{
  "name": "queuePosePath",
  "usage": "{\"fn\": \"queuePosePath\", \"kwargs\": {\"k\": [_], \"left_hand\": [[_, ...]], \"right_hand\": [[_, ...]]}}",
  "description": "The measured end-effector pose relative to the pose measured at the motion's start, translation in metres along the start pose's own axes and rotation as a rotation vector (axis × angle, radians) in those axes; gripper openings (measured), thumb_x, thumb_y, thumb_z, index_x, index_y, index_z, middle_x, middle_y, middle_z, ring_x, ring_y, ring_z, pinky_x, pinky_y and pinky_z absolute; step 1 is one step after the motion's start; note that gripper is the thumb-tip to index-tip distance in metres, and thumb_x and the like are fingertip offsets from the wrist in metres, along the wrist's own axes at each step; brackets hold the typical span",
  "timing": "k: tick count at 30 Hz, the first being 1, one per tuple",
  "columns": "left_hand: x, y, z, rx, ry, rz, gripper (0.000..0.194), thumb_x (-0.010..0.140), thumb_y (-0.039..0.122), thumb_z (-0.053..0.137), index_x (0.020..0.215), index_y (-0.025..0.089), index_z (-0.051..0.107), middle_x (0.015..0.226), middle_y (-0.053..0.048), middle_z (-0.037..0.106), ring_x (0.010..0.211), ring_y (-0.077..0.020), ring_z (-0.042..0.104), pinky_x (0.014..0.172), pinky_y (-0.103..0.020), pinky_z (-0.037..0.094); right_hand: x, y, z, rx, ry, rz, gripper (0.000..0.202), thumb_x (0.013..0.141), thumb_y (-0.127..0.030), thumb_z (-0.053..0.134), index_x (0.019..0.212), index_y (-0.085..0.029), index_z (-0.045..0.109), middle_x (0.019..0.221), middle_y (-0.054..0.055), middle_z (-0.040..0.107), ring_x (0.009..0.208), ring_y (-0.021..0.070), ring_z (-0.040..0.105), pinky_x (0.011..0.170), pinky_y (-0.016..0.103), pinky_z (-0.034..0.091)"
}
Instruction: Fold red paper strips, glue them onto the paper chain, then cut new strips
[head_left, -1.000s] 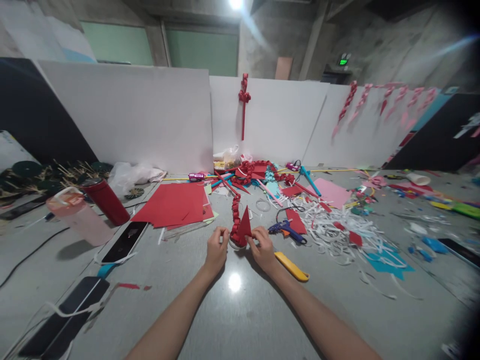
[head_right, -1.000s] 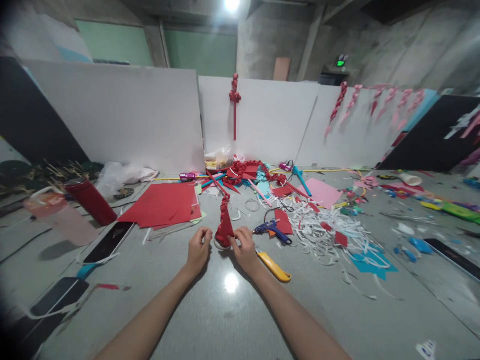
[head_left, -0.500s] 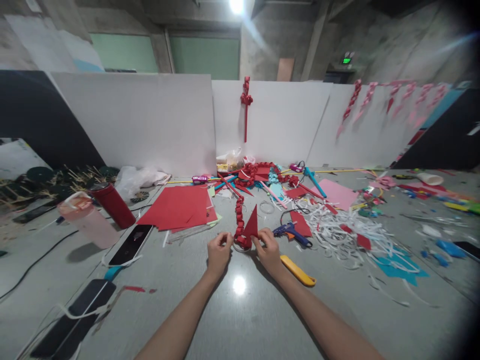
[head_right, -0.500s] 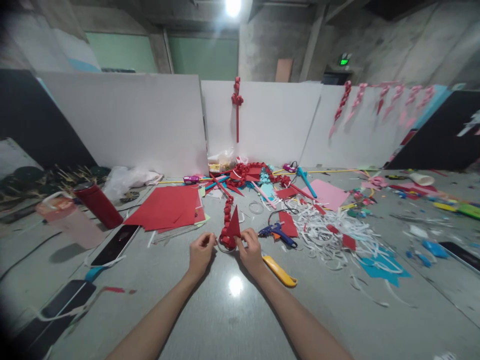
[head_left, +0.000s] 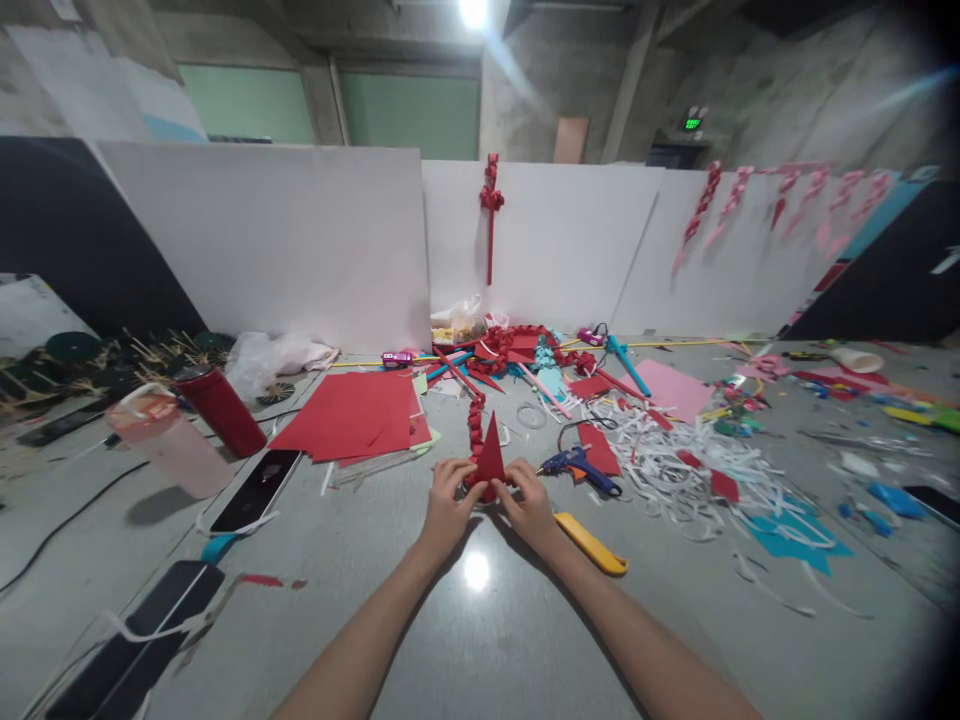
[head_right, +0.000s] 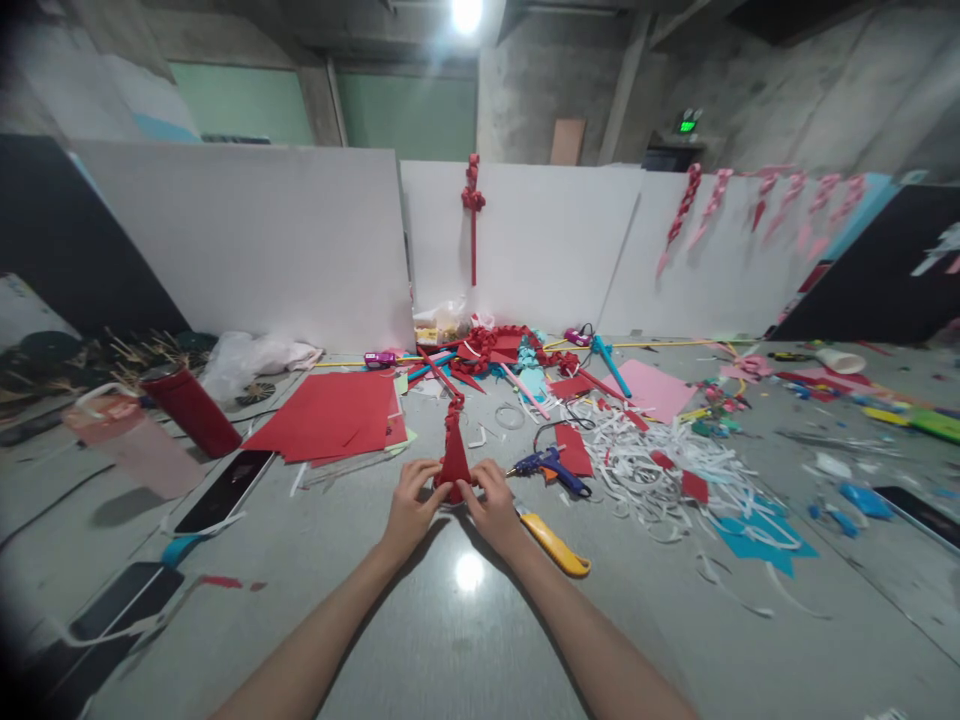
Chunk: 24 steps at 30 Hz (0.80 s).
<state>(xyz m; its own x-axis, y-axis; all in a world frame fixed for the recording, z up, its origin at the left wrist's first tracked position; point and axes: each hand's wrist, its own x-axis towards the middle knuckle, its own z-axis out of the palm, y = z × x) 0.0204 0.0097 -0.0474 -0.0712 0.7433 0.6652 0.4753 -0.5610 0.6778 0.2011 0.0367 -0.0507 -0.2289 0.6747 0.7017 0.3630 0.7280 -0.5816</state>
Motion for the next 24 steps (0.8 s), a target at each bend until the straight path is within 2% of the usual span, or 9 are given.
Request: {"fn": "queuePosePath", "kwargs": {"k": [3, 7, 13, 18, 24], "left_hand": [[0.0, 0.0, 0.005, -0.007, -0.028, 0.004, 0.01, 0.097, 0.03, 0.07, 0.098, 0.022, 0.075, 0.101, -0.008, 0.072, 0.104, -0.0256, 0.059, 0.094, -0.044, 0.05], [0.001, 0.003, 0.005, -0.033, -0.026, 0.014, 0.012, 0.098, 0.027, 0.066, 0.094, 0.022, 0.076, 0.097, -0.007, 0.073, 0.102, -0.0257, 0.058, 0.093, -0.043, 0.05], [0.004, 0.0, -0.003, -0.028, 0.026, -0.039, 0.011, 0.095, 0.027, 0.069, 0.089, 0.022, 0.075, 0.092, -0.006, 0.073, 0.098, -0.0256, 0.057, 0.088, -0.041, 0.049], [0.005, -0.005, -0.007, -0.031, 0.031, -0.083, 0.01, 0.094, 0.028, 0.071, 0.087, 0.023, 0.077, 0.089, -0.005, 0.073, 0.096, -0.0253, 0.059, 0.087, -0.04, 0.049], [0.003, -0.006, -0.005, -0.086, 0.004, -0.057, 0.015, 0.094, 0.032, 0.071, 0.084, 0.023, 0.076, 0.086, -0.006, 0.072, 0.095, -0.0253, 0.059, 0.085, -0.039, 0.049]], "right_hand": [[-0.001, 0.0, 0.0, -0.003, -0.029, -0.016, 0.014, 0.104, -0.027, 0.057, 0.093, -0.023, 0.063, 0.091, 0.006, 0.062, 0.089, 0.0227, 0.058, 0.083, 0.037, 0.046], [-0.002, 0.0, -0.001, -0.04, -0.057, -0.031, 0.014, 0.105, -0.024, 0.055, 0.097, -0.023, 0.066, 0.092, 0.005, 0.064, 0.091, 0.0225, 0.059, 0.084, 0.038, 0.044], [-0.003, 0.002, -0.002, -0.091, 0.062, -0.044, 0.011, 0.103, -0.025, 0.059, 0.1, -0.025, 0.07, 0.091, 0.005, 0.071, 0.088, 0.0245, 0.063, 0.083, 0.042, 0.042], [-0.003, 0.0, -0.001, -0.088, 0.049, -0.066, 0.011, 0.103, -0.026, 0.06, 0.102, -0.026, 0.072, 0.091, 0.005, 0.071, 0.088, 0.0244, 0.064, 0.085, 0.044, 0.043], [-0.005, 0.002, 0.0, -0.073, 0.049, -0.084, 0.01, 0.103, -0.03, 0.061, 0.101, -0.026, 0.07, 0.09, 0.005, 0.068, 0.088, 0.0243, 0.064, 0.084, 0.043, 0.046]]}}
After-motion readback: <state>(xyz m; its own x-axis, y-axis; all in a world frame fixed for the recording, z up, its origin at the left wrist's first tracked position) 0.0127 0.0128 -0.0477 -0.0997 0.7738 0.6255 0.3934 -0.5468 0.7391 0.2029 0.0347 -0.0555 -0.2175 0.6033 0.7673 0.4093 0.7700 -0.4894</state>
